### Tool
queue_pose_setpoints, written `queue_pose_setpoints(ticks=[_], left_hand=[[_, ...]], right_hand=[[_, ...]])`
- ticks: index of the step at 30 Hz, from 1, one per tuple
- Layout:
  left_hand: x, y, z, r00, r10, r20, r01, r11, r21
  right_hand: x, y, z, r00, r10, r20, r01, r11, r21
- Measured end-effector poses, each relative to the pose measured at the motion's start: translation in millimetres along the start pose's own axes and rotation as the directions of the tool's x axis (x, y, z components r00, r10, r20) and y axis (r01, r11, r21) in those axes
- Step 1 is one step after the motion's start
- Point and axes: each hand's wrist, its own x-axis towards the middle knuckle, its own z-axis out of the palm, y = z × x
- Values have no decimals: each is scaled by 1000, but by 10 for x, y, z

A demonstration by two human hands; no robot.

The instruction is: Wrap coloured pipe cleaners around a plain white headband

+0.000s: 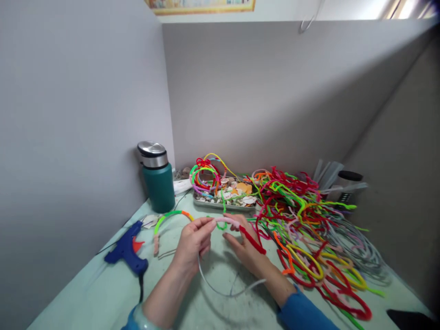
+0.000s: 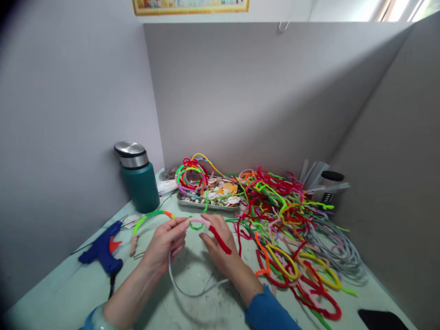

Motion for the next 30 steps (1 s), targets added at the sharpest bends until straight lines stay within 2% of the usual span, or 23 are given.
queue_pose_setpoints(ticks=[3, 6, 9, 12, 14, 16, 20, 24, 27, 30], left_hand=[[-6, -18, 16, 999, -33, 30, 33, 999, 23], [-9, -31, 15, 999, -22, 26, 22, 1000, 16], [20, -41, -18, 1000, 16, -26, -17, 999, -29], [69, -50, -59, 995, 23, -96, -32, 995, -92], [94, -53, -76, 991, 10, -134, -27, 992, -125], [106, -55, -82, 987, 2, -164, -27, 988, -150], [117, -68, -91, 983, -4, -184, -34, 979, -201], [139, -100, -132, 990, -50, -131, 10, 958, -286], [152, -103, -156, 992, -92, -91, 53, 930, -363], [154, -79, -154, 990, -118, -81, 74, 907, -414]], right_hand=[[-25, 43, 60, 989, 77, 124, -91, 990, 109], [-41, -24, 71, 986, 22, 163, -36, 996, 82], [-32, -109, 64, 999, 27, 28, -27, 1000, -7], [-27, -120, 78, 991, 26, -132, -38, 995, -90], [-46, -99, 93, 979, -27, -202, -3, 990, -144], [-81, -84, 97, 972, -97, -215, 49, 975, -216], [-139, -123, 54, 959, -270, -86, 221, 903, -370], [-136, -189, 13, 911, -412, 7, 364, 796, -484], [-123, -196, 48, 882, -472, -2, 397, 744, -538], [-129, -177, 122, 892, -450, -44, 357, 760, -543]])
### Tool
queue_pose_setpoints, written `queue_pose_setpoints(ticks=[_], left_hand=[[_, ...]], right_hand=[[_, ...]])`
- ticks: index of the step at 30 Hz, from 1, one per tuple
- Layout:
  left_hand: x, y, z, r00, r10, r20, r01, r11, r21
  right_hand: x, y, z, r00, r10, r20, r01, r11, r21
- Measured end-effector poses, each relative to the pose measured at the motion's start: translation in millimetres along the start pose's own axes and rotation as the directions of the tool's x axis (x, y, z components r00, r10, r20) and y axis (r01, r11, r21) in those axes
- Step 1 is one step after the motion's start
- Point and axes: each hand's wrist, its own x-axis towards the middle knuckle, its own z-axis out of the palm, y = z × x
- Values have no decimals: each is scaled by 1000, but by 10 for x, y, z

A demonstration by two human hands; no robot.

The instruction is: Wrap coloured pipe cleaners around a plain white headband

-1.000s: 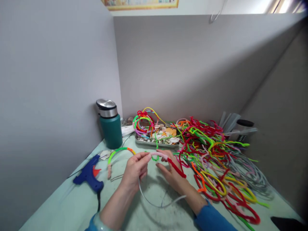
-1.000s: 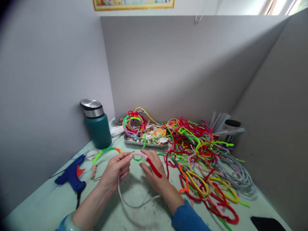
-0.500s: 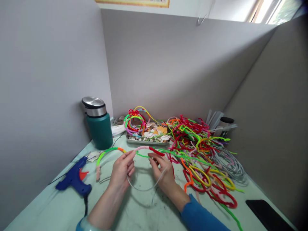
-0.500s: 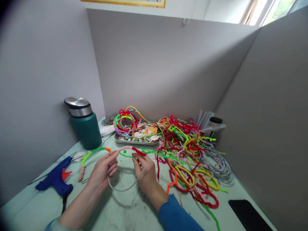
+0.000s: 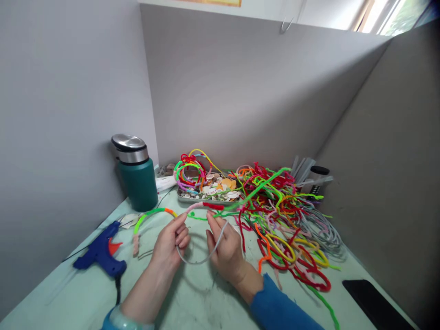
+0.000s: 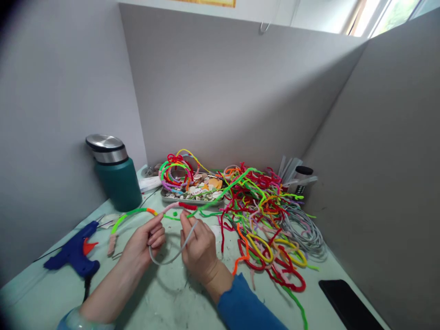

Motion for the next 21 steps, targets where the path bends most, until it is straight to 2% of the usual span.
queue_pose_setpoints(ticks=[3, 7, 10, 14, 18, 21], left_hand=[[-4, 17, 20, 1000, -18, -19, 18, 999, -27], [-6, 15, 25, 998, -21, -56, 21, 1000, 1], [-10, 3, 23, 997, -20, -68, 22, 999, 26], [-9, 3, 25, 996, -51, -71, 54, 997, 47], [8, 5, 10, 993, -95, -76, 102, 991, 87], [22, -19, -13, 992, -83, -97, 96, 985, 143]], right_hand=[[-22, -29, 41, 998, 53, 26, -53, 999, -5], [-22, -36, 7, 994, -34, 100, 38, 998, -42], [-13, -1, -40, 989, -106, 103, 114, 990, -77], [-11, 57, -67, 994, -78, 76, 91, 980, -180], [-31, 99, -53, 991, -89, 100, 103, 984, -143], [-54, 119, -30, 994, -60, 90, 68, 994, -82]])
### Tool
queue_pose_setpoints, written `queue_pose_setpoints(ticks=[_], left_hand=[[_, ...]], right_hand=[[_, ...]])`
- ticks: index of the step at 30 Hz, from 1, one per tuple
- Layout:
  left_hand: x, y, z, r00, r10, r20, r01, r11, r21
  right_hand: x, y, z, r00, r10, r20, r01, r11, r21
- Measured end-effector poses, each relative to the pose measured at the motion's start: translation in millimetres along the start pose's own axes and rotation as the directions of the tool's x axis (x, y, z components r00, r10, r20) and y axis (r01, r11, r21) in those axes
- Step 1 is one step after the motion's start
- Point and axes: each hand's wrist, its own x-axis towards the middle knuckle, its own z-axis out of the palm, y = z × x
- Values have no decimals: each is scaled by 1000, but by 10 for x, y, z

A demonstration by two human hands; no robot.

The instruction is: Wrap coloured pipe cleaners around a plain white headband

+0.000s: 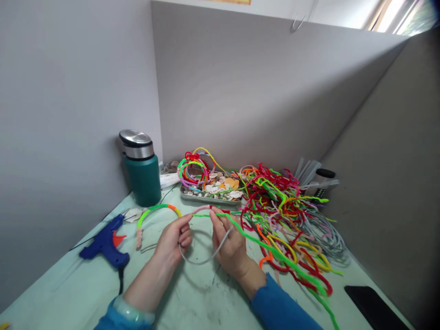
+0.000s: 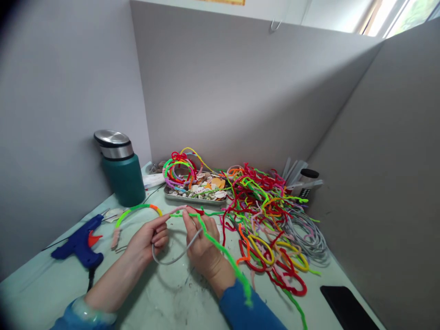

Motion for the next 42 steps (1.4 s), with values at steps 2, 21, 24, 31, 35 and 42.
queue_pose_setpoints(ticks=[2, 21, 24, 31, 35, 42], left_hand=[[6, -23, -8, 999, 27, -27, -26, 999, 36], [3, 19, -17, 985, -140, 104, 117, 972, 205], [-25, -15, -13, 974, -198, 112, 156, 941, 301], [-97, -90, 49, 986, -167, 22, 116, 770, 628], [-96, -94, 63, 991, -136, 8, 99, 754, 650], [-87, -83, 54, 989, -130, 77, 51, 763, 644]], right_hand=[[-7, -1, 19, 999, 37, -9, -36, 995, 90], [72, 202, 29, 808, 555, 199, -549, 582, 600], [154, 306, -81, 756, 504, 418, -614, 324, 720], [261, 298, -433, 780, -75, 621, -437, 643, 628], [277, 202, -415, 829, -139, 542, -165, 864, 475], [235, 307, -276, 931, -28, 365, -209, 777, 594]])
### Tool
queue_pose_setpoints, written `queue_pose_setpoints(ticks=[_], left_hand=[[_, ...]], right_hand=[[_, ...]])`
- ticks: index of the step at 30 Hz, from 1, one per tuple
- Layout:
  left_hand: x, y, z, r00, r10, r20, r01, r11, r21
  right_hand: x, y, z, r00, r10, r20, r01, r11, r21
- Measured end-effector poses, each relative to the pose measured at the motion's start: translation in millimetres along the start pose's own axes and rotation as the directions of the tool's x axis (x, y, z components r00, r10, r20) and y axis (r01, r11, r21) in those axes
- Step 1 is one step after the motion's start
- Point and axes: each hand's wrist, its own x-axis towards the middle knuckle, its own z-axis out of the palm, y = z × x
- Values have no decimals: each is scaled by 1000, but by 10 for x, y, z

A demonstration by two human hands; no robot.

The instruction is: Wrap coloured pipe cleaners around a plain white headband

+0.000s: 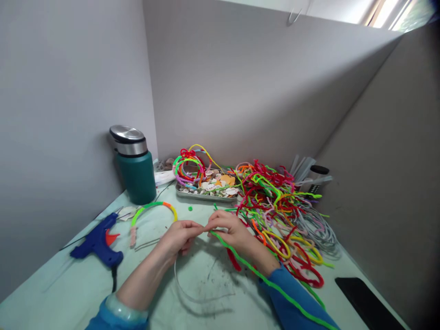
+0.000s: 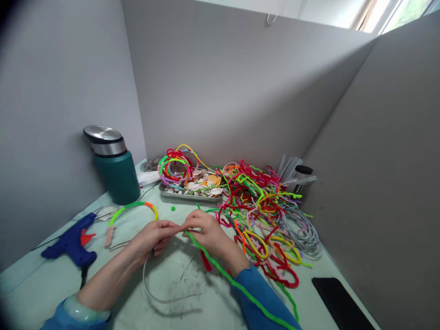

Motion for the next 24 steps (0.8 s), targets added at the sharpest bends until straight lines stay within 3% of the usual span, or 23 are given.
queue_pose_setpoints(ticks=[3, 7, 12, 24], left_hand=[[9, -7, -1, 999, 42, -12, -42, 999, 3], [38, -33, 3, 991, 128, -42, -124, 988, 87], [56, -41, 39, 959, 264, -103, -226, 931, 287], [87, -84, 5, 934, 321, -156, -256, 907, 333]], right_hand=[[-10, -12, -16, 996, 52, -69, -46, 995, 86], [-11, -72, 12, 976, 161, -146, -152, 986, 67], [-12, -63, 39, 976, 142, -166, -141, 990, 23], [-56, 6, 70, 988, 65, -140, -69, 997, -27]])
